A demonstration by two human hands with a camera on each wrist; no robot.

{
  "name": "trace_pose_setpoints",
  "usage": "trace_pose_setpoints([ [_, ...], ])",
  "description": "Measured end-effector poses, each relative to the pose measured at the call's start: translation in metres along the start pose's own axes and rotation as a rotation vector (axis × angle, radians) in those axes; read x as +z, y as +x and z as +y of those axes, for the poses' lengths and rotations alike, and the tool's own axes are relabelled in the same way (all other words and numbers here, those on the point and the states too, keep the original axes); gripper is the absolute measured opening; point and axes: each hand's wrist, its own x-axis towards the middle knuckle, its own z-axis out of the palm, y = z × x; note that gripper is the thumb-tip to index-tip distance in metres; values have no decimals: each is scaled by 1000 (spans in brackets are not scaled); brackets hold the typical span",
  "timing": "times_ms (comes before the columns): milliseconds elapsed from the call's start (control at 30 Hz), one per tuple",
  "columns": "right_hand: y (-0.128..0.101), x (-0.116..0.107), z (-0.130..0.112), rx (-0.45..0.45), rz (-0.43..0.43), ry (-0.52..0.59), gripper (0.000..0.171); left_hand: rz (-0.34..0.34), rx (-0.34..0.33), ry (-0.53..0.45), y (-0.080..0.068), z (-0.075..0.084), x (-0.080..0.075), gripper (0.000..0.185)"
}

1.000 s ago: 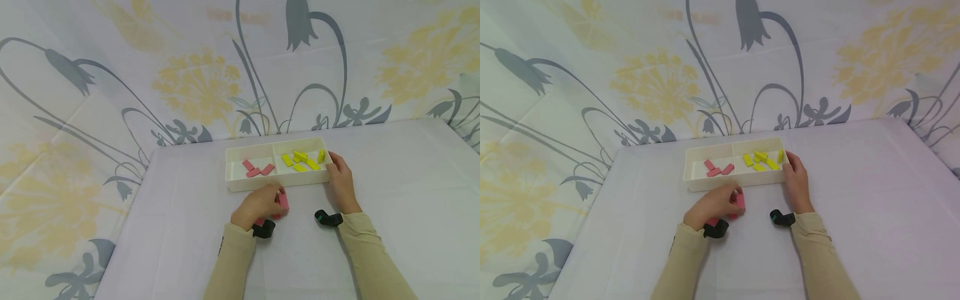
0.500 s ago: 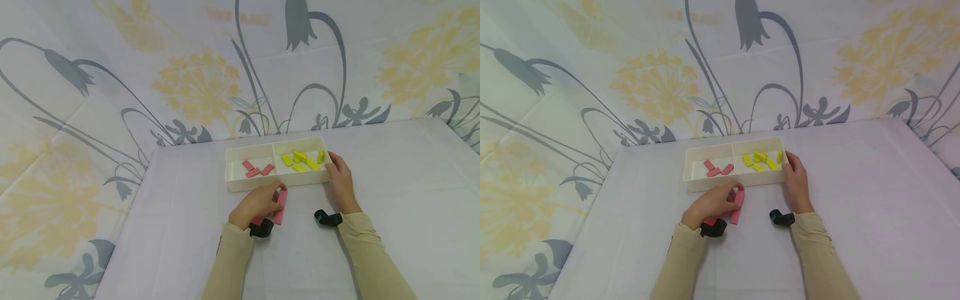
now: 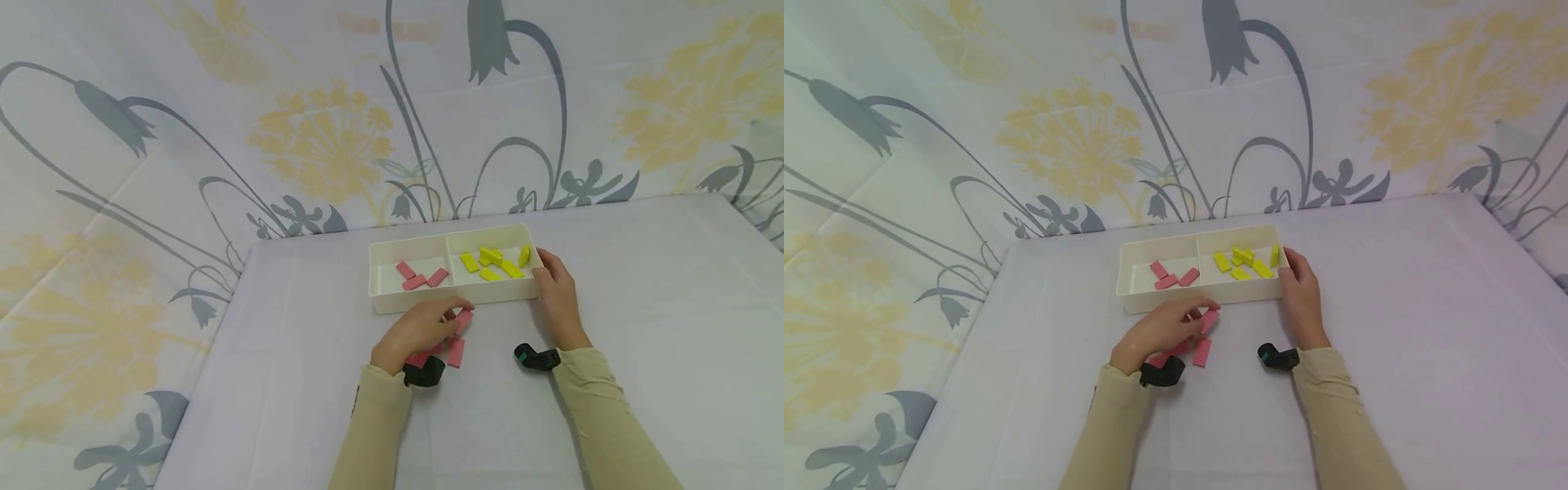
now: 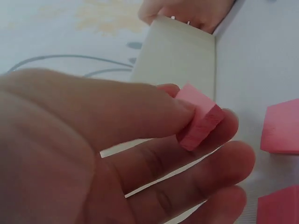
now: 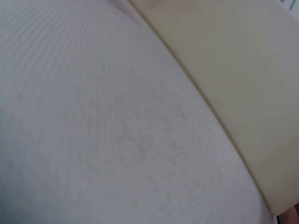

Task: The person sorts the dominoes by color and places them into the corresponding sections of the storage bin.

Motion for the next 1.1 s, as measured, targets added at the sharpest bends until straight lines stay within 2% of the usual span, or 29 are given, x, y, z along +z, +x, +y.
trace_pose_setpoints([
  [200, 0, 0, 1, 3, 2, 4, 46, 13, 30, -72, -2, -3, -3, 31],
  [333, 0, 0, 2, -1, -2, 3, 46, -2, 46, -120, -4, -4, -6, 28],
  [467, 0, 0, 1, 1, -8, 5, 46, -21, 31, -170, -5, -4, -9, 24],
  [667, 0, 0, 0, -2, -2, 6, 46, 8, 20, -209, -9, -4, -16, 15],
  [867, 0, 0, 1, 1, -4, 4, 46, 0, 34, -237, -14, -7, -24, 23],
  [967, 0, 0, 1, 1, -4, 13, 46, 22, 64, -256, -15, -9, -27, 31],
  [1100, 0, 1, 1, -1, -2, 21, 45, 64, 106, -291, -15, -11, -29, 30],
])
